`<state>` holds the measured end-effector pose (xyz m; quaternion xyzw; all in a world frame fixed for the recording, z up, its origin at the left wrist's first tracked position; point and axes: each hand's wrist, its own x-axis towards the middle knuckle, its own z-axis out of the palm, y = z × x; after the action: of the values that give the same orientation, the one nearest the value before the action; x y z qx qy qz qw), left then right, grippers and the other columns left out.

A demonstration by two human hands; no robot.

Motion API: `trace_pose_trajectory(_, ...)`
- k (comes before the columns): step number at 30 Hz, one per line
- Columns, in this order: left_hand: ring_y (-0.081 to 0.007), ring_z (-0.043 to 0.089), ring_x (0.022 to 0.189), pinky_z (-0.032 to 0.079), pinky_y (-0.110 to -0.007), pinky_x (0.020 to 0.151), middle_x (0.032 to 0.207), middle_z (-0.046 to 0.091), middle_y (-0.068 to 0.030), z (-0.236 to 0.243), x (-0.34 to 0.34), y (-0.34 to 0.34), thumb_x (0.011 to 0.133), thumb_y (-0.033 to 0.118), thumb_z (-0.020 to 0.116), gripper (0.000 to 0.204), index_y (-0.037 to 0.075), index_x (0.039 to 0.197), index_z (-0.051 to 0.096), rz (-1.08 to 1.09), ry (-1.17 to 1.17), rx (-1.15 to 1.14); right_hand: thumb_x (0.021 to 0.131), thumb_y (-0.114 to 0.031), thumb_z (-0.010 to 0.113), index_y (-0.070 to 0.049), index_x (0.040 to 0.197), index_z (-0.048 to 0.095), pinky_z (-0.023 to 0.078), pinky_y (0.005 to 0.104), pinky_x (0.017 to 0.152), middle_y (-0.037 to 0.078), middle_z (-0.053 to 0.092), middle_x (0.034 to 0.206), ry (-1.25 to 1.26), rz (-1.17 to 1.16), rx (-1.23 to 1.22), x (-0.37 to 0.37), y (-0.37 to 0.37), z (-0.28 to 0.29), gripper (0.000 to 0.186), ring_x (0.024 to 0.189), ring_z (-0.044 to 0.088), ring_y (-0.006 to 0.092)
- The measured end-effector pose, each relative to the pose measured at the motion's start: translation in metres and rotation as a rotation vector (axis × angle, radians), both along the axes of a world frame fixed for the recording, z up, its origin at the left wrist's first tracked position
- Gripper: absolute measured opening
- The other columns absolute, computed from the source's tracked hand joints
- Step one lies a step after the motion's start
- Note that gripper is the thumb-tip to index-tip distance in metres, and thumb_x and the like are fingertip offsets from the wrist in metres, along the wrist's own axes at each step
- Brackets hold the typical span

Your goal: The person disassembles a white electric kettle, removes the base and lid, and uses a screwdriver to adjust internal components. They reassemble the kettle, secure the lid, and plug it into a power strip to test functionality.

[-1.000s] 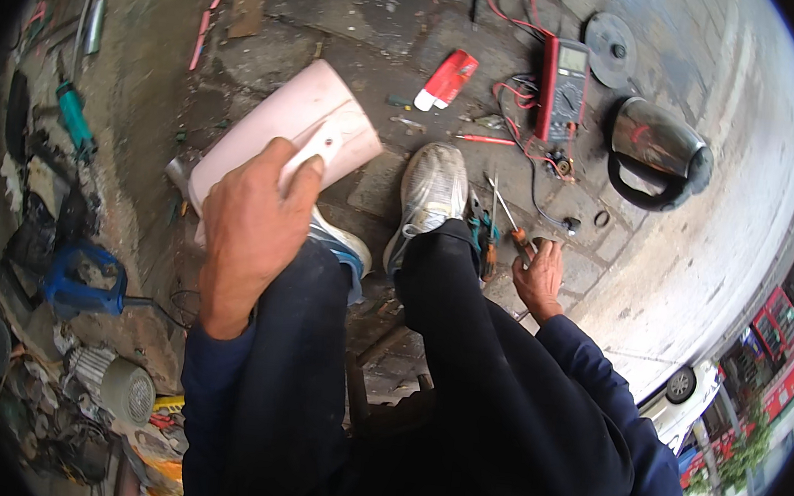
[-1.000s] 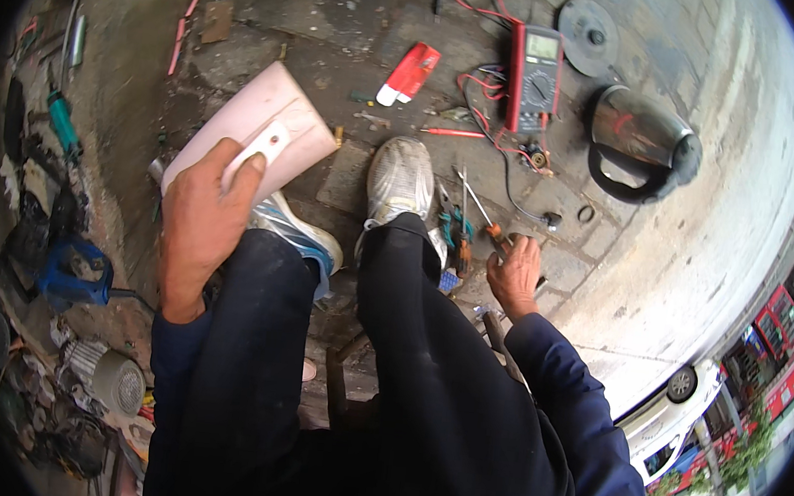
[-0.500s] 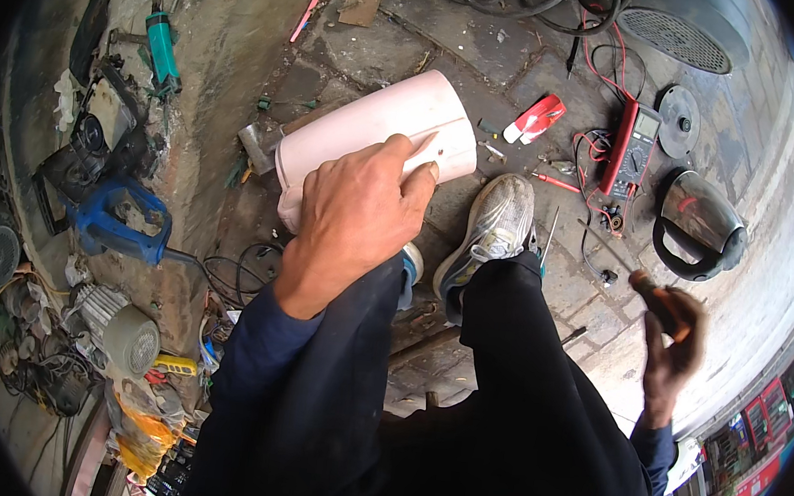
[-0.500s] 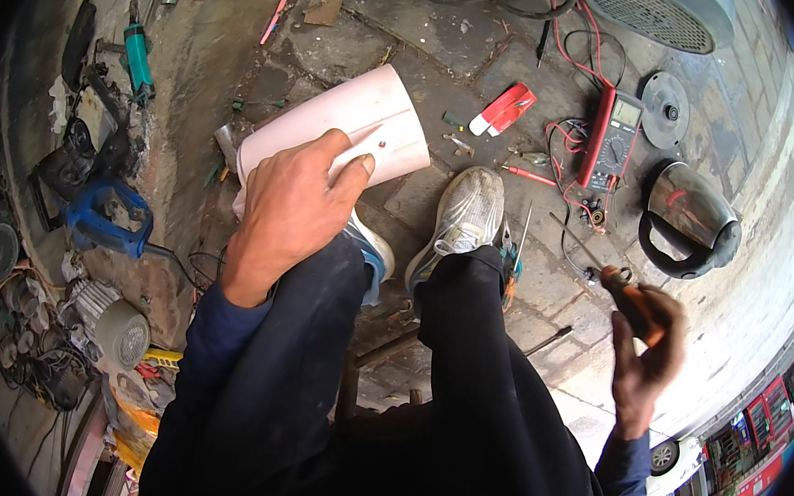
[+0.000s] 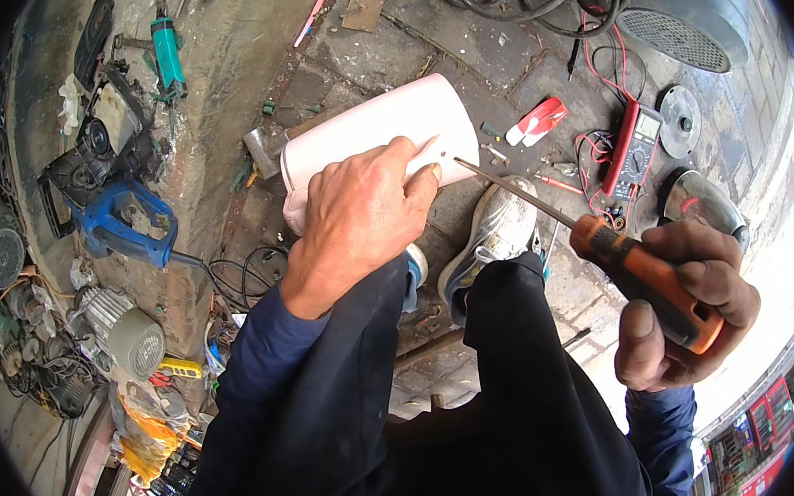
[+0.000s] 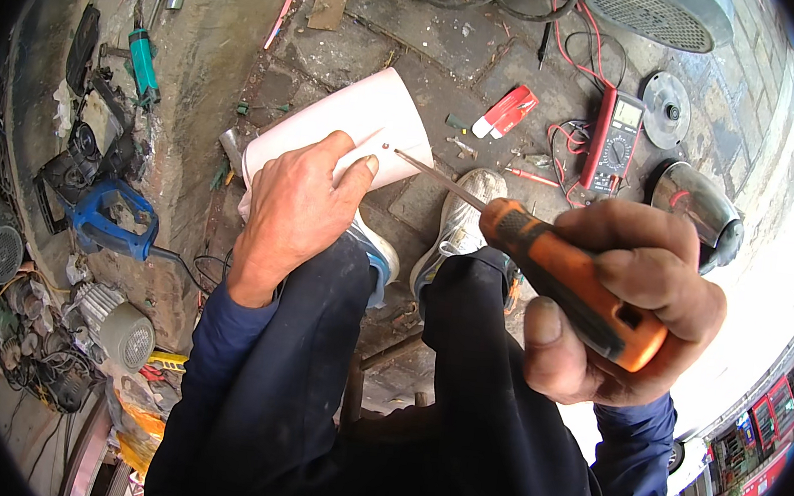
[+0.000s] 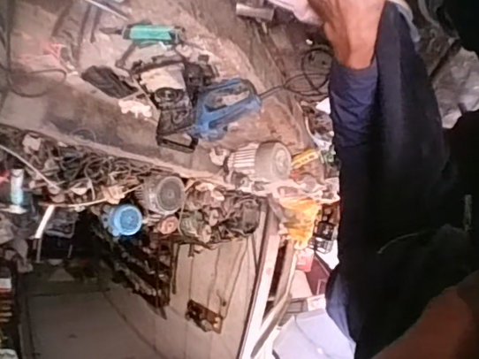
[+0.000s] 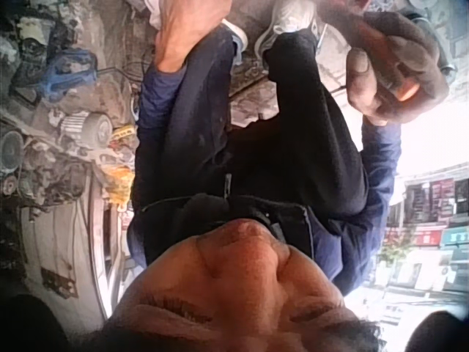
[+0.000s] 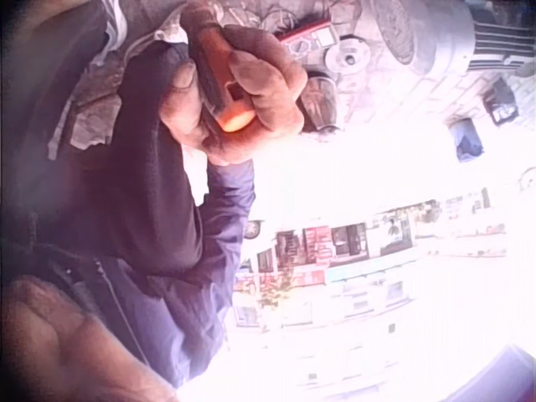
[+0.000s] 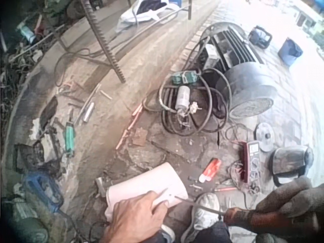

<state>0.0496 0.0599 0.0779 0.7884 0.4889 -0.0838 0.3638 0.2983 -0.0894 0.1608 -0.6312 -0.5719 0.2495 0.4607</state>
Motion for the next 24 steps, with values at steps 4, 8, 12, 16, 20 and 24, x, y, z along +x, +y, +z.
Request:
trace_pose_trajectory(4,-0.0502,0.074,0.088,0.056,-0.057,0.078,0.092,0.076,-0.0282,-0.003,-0.001,0.000,0.104,0.036,0.068,0.033,0.002,0.105,0.071,-0.001,-0.012,0.012,0.091,-0.015,0.085,-0.007,0.126,0.050,0.062,0.0407,0.088,0.026,0.067,0.117,0.058,0.035,0.028,-0.002,0.006,-0.007,0.050,0.101,0.073,0.0287)
trace_pose_trajectory(8,-0.0497,0.074,0.087,0.056,-0.056,0.077,0.092,0.076,-0.0279,-0.002,-0.002,0.000,0.104,0.035,0.068,0.033,0.003,0.105,0.071,-0.001,-0.008,0.009,0.087,-0.007,0.085,-0.006,0.124,0.051,0.065,0.0396,0.084,0.028,0.067,0.117,0.068,0.061,0.060,0.000,0.009,-0.012,0.051,0.098,0.076,0.0291)
trace_pose_trajectory(12,-0.0492,0.074,0.086,0.057,-0.056,0.076,0.090,0.076,-0.0272,-0.002,-0.001,0.000,0.103,0.035,0.069,0.032,0.003,0.106,0.072,0.003,-0.016,0.002,0.089,-0.011,0.084,-0.006,0.125,0.050,0.062,0.0397,0.086,0.027,0.067,0.116,0.058,0.050,0.051,-0.002,0.008,-0.014,0.049,0.099,0.074,0.0285)
trace_pose_trajectory(16,-0.0491,0.074,0.085,0.056,-0.056,0.075,0.087,0.075,-0.0270,-0.001,-0.001,0.000,0.103,0.035,0.070,0.032,0.003,0.107,0.073,0.013,-0.026,0.001,0.095,-0.022,0.084,-0.008,0.127,0.049,0.058,0.0409,0.093,0.025,0.066,0.118,0.053,0.048,0.010,-0.004,0.005,-0.013,0.050,0.102,0.070,0.0271)
trace_pose_trajectory(20,-0.0491,0.074,0.084,0.056,-0.056,0.075,0.087,0.075,-0.0274,-0.001,-0.001,0.000,0.103,0.035,0.070,0.032,0.003,0.106,0.073,0.014,-0.028,0.014,0.086,-0.009,0.084,-0.005,0.123,0.051,0.063,0.0388,0.084,0.027,0.068,0.114,0.040,0.063,0.062,-0.002,0.009,-0.018,0.050,0.095,0.074,0.0282)
trace_pose_trajectory(24,-0.0496,0.074,0.085,0.056,-0.057,0.075,0.088,0.075,-0.0275,-0.002,-0.002,0.000,0.104,0.035,0.069,0.032,0.003,0.105,0.072,0.003,-0.037,0.012,0.085,-0.005,0.083,-0.004,0.120,0.054,0.063,0.0378,0.082,0.026,0.069,0.111,0.056,0.034,0.085,-0.007,0.016,-0.016,0.046,0.092,0.075,0.0278)
